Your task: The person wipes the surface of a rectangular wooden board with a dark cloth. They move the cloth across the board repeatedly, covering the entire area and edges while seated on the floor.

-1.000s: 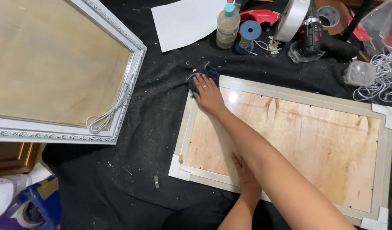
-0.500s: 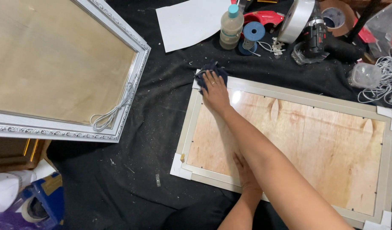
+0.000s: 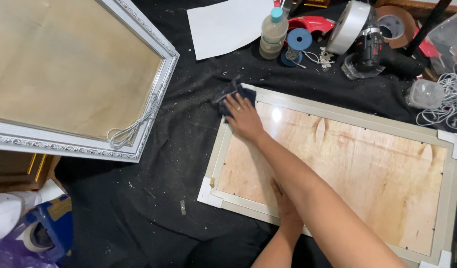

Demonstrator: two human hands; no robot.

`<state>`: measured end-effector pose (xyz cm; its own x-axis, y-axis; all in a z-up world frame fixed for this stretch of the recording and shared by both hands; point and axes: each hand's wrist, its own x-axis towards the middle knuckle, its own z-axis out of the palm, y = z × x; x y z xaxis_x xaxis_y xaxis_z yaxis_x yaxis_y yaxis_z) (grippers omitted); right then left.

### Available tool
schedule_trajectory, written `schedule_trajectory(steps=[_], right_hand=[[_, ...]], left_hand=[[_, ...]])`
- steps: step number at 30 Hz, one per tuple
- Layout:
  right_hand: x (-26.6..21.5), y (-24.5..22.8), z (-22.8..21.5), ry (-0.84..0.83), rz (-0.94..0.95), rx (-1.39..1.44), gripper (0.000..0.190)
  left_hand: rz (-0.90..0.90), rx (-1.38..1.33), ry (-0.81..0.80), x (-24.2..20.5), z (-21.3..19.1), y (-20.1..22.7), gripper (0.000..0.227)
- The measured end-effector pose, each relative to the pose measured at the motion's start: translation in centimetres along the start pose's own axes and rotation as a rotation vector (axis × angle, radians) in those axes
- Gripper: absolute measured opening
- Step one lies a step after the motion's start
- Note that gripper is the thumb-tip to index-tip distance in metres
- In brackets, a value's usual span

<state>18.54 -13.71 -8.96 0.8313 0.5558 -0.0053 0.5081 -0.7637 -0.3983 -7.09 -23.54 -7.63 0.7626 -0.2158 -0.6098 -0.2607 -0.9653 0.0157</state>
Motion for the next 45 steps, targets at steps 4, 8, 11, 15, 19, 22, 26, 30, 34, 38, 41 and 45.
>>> schedule_trajectory(steps=[4, 8, 11, 15, 19, 22, 26, 30, 34, 38, 41, 45], right_hand=[[-3.7, -0.7, 5.5, 0.163, -0.155, -0.104, 0.059], [-7.3, -3.8, 6.9, 0.190, -0.240, -0.076, 0.056], [-10.4, -6.4, 7.9, 0.141, -0.282, -0.048, 0.057], [-13.2, -8.6, 10.7, -0.006, -0.276, 0.148, 0.051], [-10.8, -11.7, 3.7, -0.431, 0.202, 0.740, 0.081], [-11.8, -13.5, 4.3, -0.446, -0.026, 0.571, 0.087], [-16.7, -11.6, 8.1, -0.235, -0.491, 0.001, 0.058], [-19.1, -7.1, 6.2, -0.181, -0.523, 0.127, 0.061], [-22.0, -1.9, 1.8, -0.336, -0.062, 0.513, 0.048], [-27.8, 2.4, -3.6, -0.027, 0.968, 1.160, 0.057], [-32.5, 4.1, -6.2, 0.206, 1.161, 1.645, 0.043], [-36.3, 4.7, -7.8, 0.312, 1.120, 1.885, 0.033]], left_hand=[[-0.023, -0.095, 0.092, 0.2, -1.0, -0.1, 0.086], [-0.086, -0.282, 0.282, -0.1, -0.9, -0.1, 0.084], [-0.138, -0.412, 0.413, -0.2, -1.1, 0.0, 0.083], [-0.118, -0.479, 0.366, -1.9, -2.6, -1.1, 0.097], [0.013, -0.285, 0.195, 2.1, 3.7, 0.4, 0.103], [0.439, -0.215, 0.252, 3.9, 9.3, 2.0, 0.097], [0.430, -0.280, 0.182, 1.0, 9.1, 1.2, 0.081], [0.433, -0.364, 0.089, -0.5, 6.7, -1.7, 0.063], [0.435, -0.414, 0.032, -1.5, 3.2, -5.8, 0.054], [0.245, -0.544, 0.052, -0.4, 3.3, -11.5, 0.041], [-0.135, -0.748, 0.233, -1.6, 1.9, -18.1, 0.026], [-0.413, -0.975, 0.301, -0.4, 4.5, -20.2, 0.017]])
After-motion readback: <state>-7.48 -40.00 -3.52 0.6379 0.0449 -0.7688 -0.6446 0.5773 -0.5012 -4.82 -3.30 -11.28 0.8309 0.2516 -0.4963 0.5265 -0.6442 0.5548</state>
